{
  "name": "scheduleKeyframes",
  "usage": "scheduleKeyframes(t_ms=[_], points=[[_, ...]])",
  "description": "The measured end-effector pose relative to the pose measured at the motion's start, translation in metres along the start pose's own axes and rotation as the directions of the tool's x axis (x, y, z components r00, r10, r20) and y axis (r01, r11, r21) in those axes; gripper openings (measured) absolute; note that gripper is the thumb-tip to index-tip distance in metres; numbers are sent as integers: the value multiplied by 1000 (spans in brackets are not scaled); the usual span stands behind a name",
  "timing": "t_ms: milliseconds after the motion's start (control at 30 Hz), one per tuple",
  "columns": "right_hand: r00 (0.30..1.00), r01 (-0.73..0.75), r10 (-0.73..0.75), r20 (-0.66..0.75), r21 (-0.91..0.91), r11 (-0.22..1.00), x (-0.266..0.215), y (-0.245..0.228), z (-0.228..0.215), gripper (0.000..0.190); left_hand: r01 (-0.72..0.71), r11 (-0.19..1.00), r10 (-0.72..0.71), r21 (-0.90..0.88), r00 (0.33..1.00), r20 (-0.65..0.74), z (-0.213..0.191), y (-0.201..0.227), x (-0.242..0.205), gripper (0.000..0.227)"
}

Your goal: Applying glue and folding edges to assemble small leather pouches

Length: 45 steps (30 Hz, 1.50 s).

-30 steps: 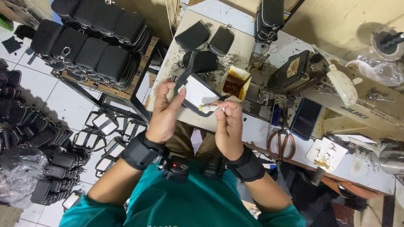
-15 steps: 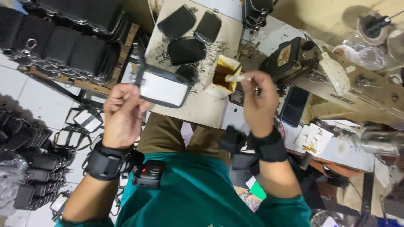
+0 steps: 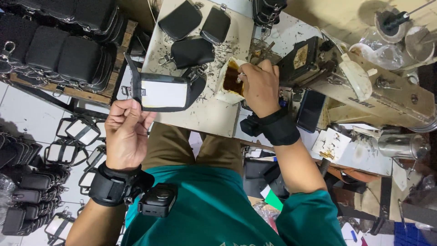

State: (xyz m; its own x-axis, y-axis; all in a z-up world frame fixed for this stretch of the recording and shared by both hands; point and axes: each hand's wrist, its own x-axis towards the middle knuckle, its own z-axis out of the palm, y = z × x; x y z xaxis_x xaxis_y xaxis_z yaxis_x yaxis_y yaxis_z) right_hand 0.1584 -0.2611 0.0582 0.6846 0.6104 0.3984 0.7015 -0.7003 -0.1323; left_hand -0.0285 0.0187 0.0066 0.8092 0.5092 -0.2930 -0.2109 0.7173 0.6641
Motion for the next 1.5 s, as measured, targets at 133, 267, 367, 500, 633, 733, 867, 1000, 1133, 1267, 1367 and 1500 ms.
scheduleKeyframes(t_ms=[133, 267, 367, 500, 633, 733, 867, 1000, 1133, 1267, 1367, 1500], points=[[995, -77, 72, 71, 63, 995, -5, 19, 5, 7, 15, 1000, -15, -20, 1000, 12, 3, 0, -2, 5], [963, -262, 241, 121, 212, 941, -6, 28, -11, 9, 31, 999, -30, -33, 999, 26, 15, 2, -5, 5], [944, -323, 285, 164, 303, 897, -11, 29, -12, 11, 35, 999, -34, -36, 999, 40, 25, -1, -9, 6], [962, -274, 190, 198, 660, 699, -16, 31, -18, 22, 41, 997, -36, -68, 997, 74, 30, -9, -10, 5], [964, -254, 214, 155, 766, 591, -8, -30, -90, 22, 13, 998, -7, -69, 996, 84, 49, -11, -14, 5], [963, -178, 268, 26, 807, 563, -8, -71, -109, 14, 62, 995, -52, -77, 990, 127, 58, -16, -18, 7], [965, -12, 205, -165, 749, 663, 0, -101, -100, 10, 81, 995, -74, -50, 989, 130, 60, -31, -21, 8], [953, -26, 201, -228, 598, 801, 4, -113, -88, 13, 78, 997, -75, -18, 989, 128, 63, -37, -24, 9], [954, -14, 172, -247, 532, 846, 10, -117, -85, 13, 72, 997, -70, -12, 990, 125, 63, -45, -24, 10], [938, 97, 75, -339, 463, 881, 13, -117, -76, 9, 56, 998, -56, 6, 991, 125, 64, -49, -26, 11], [929, 137, 33, -369, 426, 894, 14, -115, -72, 8, 31, 999, -35, 41, 992, 120, 68, -46, -31, 11], [925, 166, -36, -379, 316, 934, 14, -113, -68, 8, -4, 996, -9, 93, 991, 132, 72, -41, -34, 10]])
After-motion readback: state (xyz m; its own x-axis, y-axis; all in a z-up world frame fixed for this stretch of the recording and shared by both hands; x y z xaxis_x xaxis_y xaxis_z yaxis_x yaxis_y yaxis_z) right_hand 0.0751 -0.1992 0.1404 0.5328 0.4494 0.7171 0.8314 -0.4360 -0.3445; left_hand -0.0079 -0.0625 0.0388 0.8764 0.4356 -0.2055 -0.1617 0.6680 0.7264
